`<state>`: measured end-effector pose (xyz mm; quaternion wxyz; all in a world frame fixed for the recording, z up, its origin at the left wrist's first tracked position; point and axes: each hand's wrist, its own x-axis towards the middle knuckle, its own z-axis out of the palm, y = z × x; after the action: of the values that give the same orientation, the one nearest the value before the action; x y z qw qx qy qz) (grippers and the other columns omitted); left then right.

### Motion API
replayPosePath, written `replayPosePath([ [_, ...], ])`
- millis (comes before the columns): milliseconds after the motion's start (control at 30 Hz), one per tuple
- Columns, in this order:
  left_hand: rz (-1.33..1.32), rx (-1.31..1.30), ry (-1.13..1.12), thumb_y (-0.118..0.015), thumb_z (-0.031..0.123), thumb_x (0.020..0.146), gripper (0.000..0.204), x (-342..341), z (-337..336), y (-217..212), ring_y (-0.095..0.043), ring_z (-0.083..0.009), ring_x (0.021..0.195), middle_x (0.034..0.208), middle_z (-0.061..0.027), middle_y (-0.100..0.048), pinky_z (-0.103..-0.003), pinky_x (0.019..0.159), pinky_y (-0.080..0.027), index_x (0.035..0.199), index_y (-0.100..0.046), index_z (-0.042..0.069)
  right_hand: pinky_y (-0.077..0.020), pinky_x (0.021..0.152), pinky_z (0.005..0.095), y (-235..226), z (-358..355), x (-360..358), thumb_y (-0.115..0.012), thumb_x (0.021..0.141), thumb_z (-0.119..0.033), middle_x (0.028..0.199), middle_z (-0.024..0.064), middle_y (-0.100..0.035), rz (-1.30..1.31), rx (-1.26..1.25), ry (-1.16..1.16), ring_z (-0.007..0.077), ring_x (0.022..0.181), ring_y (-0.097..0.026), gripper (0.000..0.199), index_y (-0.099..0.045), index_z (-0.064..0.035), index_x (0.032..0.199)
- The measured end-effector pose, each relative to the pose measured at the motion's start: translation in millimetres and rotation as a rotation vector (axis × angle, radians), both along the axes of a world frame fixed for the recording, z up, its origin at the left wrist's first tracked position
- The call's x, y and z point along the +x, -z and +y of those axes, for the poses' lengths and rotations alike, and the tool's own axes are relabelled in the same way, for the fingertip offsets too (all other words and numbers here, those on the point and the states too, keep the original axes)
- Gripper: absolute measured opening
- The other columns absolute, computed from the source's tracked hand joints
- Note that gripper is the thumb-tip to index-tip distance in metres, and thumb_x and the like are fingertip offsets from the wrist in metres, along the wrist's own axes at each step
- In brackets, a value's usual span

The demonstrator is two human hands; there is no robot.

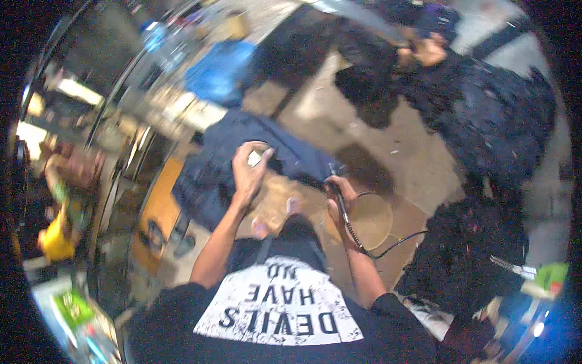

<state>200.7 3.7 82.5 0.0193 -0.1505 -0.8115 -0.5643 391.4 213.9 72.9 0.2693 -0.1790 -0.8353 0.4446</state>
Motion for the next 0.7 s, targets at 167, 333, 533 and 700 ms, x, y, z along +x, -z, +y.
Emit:
replayPosePath([
  [167, 0.221, -0.661, 0.301, -0.07, 0.052, 0.096, 0.076, -48, 74, 57, -0.016, -0.0413, 0.162, 0.175, -0.0218, -0.021, -0.06, 0.129, -0.013, 0.157, -0.049, 0.012, -0.0538, 0.08, 0.0269, 24, 102, -59, -0.075, 0.087, 0.005, 0.091, -0.0002, -0.069, 0.137, -0.262, 0.334, 0.0094, 0.086, -0.065, 0.028, -0.069, -0.0083, 0.111],
  [333, 0.404, -0.646, 0.347, -0.066, 0.048, 0.099, 0.07, -82, 105, 65, -0.021, -0.0403, 0.161, 0.173, -0.0241, -0.024, -0.061, 0.129, -0.015, 0.157, -0.049, 0.013, -0.0566, 0.083, 0.0353, 105, 147, -77, -0.08, 0.076, 0.0, 0.095, 0.0069, -0.075, -0.306, -0.168, 0.082, 0.0179, 0.089, -0.071, 0.04, -0.071, -0.0084, 0.114],
  [533, 0.023, -0.883, 0.34, -0.059, 0.051, 0.101, 0.071, 6, 30, 48, -0.014, -0.0318, 0.164, 0.178, -0.0134, -0.014, -0.057, 0.132, -0.008, 0.164, -0.04, 0.023, -0.055, 0.089, 0.0339, 78, 133, -27, -0.079, 0.094, -0.009, 0.102, 0.0061, -0.074, -0.188, -0.143, 0.337, 0.0162, 0.093, -0.068, 0.019, -0.072, -0.0048, 0.112],
  [700, 0.348, -0.35, 0.03, -0.083, 0.013, 0.083, 0.024, -54, -1, 72, -0.064, -0.0289, 0.128, 0.132, -0.0056, -0.072, -0.047, 0.108, -0.046, 0.105, -0.076, 0.013, -0.0537, 0.099, 0.0355, 25, 86, -103, -0.079, 0.098, -0.013, 0.116, 0.01, -0.075, -0.105, -0.114, -0.041, 0.0191, 0.107, -0.069, 0.023, -0.071, -0.0026, 0.117],
])
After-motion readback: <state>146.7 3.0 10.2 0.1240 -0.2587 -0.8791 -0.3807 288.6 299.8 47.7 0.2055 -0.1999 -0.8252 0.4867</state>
